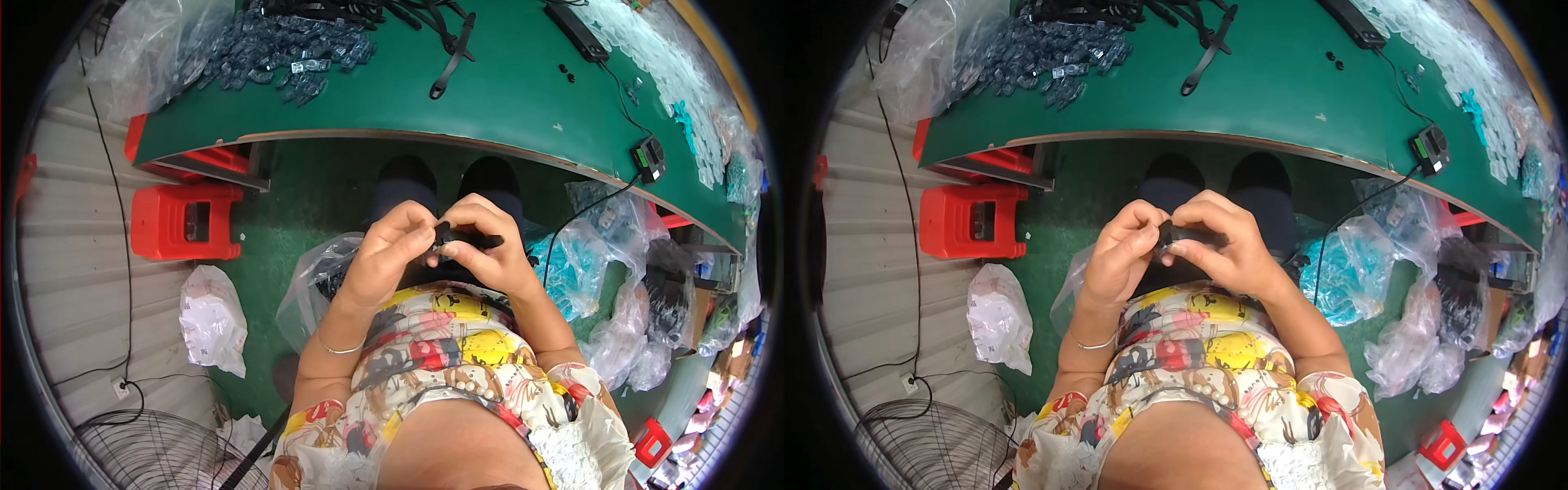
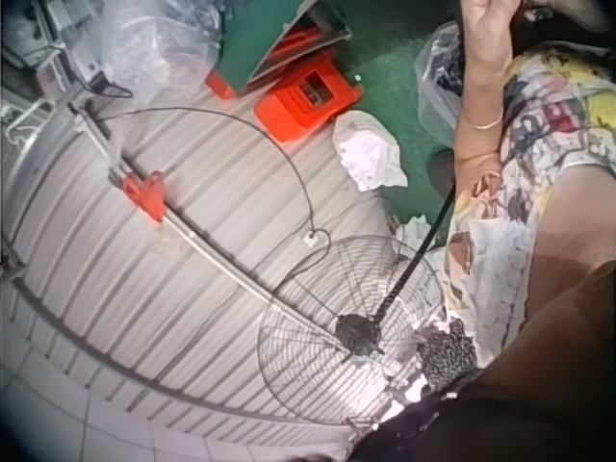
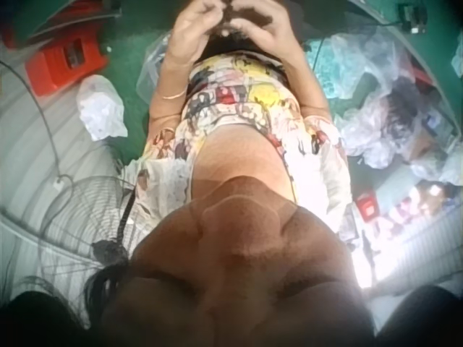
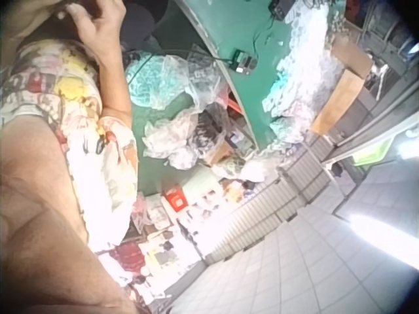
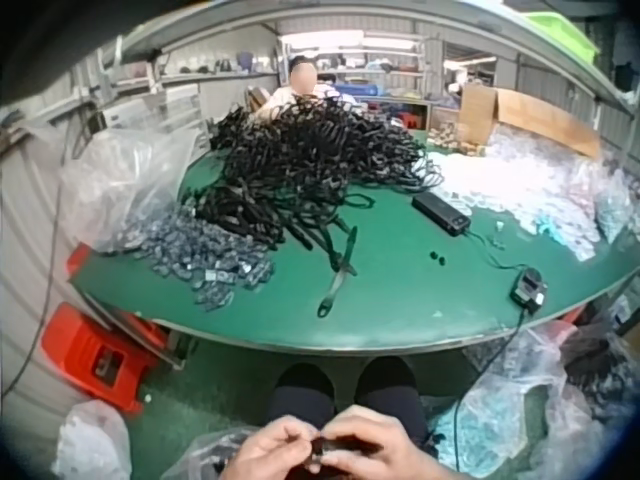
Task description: The person assembles small black plastic components onto straps by hand at a workstation.
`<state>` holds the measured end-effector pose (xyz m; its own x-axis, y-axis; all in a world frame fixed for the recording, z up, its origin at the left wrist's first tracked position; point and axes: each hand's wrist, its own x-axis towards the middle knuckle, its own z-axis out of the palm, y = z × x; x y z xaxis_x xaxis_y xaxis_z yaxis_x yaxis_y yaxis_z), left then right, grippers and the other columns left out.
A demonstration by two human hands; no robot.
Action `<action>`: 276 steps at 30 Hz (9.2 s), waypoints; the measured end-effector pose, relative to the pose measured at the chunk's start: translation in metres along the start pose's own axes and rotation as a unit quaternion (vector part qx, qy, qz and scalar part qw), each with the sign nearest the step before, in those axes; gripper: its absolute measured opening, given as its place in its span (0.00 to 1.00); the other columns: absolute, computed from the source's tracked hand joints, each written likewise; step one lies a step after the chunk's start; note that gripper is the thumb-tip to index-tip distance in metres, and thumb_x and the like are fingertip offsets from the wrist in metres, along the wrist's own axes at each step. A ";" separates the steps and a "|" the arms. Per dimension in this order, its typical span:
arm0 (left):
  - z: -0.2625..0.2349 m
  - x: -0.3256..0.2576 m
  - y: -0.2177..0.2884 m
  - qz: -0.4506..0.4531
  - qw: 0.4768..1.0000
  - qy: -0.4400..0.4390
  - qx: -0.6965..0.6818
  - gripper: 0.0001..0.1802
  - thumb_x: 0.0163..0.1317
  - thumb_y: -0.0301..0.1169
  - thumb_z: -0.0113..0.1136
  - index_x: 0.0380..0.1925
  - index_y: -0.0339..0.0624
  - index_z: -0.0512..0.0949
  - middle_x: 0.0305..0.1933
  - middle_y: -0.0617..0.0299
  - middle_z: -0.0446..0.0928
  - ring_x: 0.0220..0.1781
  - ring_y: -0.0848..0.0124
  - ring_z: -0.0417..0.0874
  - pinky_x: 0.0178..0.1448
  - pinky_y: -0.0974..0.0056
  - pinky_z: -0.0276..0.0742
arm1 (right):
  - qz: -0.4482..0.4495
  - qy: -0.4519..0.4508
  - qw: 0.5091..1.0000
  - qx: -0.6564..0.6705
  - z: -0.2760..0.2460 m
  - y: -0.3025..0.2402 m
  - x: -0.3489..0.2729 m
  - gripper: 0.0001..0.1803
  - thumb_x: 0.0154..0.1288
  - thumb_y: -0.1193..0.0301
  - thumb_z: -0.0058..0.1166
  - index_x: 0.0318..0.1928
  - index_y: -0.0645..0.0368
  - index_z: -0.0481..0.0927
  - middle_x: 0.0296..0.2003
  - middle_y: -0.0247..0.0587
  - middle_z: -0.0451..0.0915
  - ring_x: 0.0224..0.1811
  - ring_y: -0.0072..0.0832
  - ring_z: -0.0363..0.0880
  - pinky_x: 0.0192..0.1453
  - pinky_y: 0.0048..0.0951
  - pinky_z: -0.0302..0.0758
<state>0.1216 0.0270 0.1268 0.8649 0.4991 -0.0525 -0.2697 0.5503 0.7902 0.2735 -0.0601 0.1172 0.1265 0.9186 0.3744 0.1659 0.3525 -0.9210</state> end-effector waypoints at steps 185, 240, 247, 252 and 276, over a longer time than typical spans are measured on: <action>-0.009 -0.004 0.009 0.031 0.960 -0.066 0.270 0.04 0.52 0.23 0.56 0.24 0.31 0.75 0.21 0.61 0.75 0.24 0.78 0.73 0.28 0.72 0.67 | 0.141 -0.060 0.961 0.229 0.006 -0.005 -0.003 0.13 0.62 0.72 0.48 0.21 0.64 0.72 0.17 0.32 0.71 0.17 0.16 0.63 0.21 0.19 0.59; -0.047 0.139 0.013 0.313 0.655 0.174 0.665 0.11 0.50 0.31 0.62 0.34 0.39 0.76 0.29 0.56 0.74 0.33 0.60 0.76 0.38 0.60 0.72 | 0.079 0.192 0.831 -0.516 -0.091 0.099 0.186 0.16 0.51 0.62 0.60 0.37 0.59 0.77 0.35 0.46 0.75 0.39 0.43 0.76 0.41 0.39 0.73; -0.042 0.181 0.008 0.222 0.589 0.206 0.749 0.10 0.51 0.34 0.61 0.27 0.41 0.74 0.31 0.56 0.76 0.37 0.56 0.77 0.40 0.54 0.71 | 0.152 0.226 0.901 -0.338 -0.110 0.108 0.195 0.12 0.50 0.65 0.60 0.32 0.59 0.78 0.29 0.41 0.75 0.33 0.34 0.74 0.36 0.34 0.71; -0.036 0.176 0.019 0.116 0.727 0.201 0.646 0.09 0.53 0.31 0.57 0.31 0.37 0.75 0.32 0.53 0.79 0.37 0.51 0.79 0.42 0.53 0.73 | 0.140 0.246 0.957 -0.068 -0.103 0.084 0.154 0.08 0.53 0.70 0.59 0.25 0.61 0.76 0.18 0.25 0.70 0.21 0.13 0.64 0.25 0.18 0.61; -0.008 0.099 0.002 -0.012 0.997 -0.004 0.077 0.05 0.60 0.28 0.53 0.32 0.37 0.73 0.25 0.64 0.74 0.25 0.76 0.76 0.30 0.73 0.72 | 0.253 0.149 0.802 0.521 -0.078 0.074 0.122 0.18 0.67 0.63 0.43 0.49 0.65 0.70 0.35 0.41 0.77 0.33 0.27 0.75 0.37 0.27 0.75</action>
<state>0.2031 0.0828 0.1177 0.8744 0.4805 -0.0682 -0.1808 0.4529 0.8730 0.3772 0.0644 0.1035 0.1734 0.9623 -0.2093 -0.8672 0.0485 -0.4956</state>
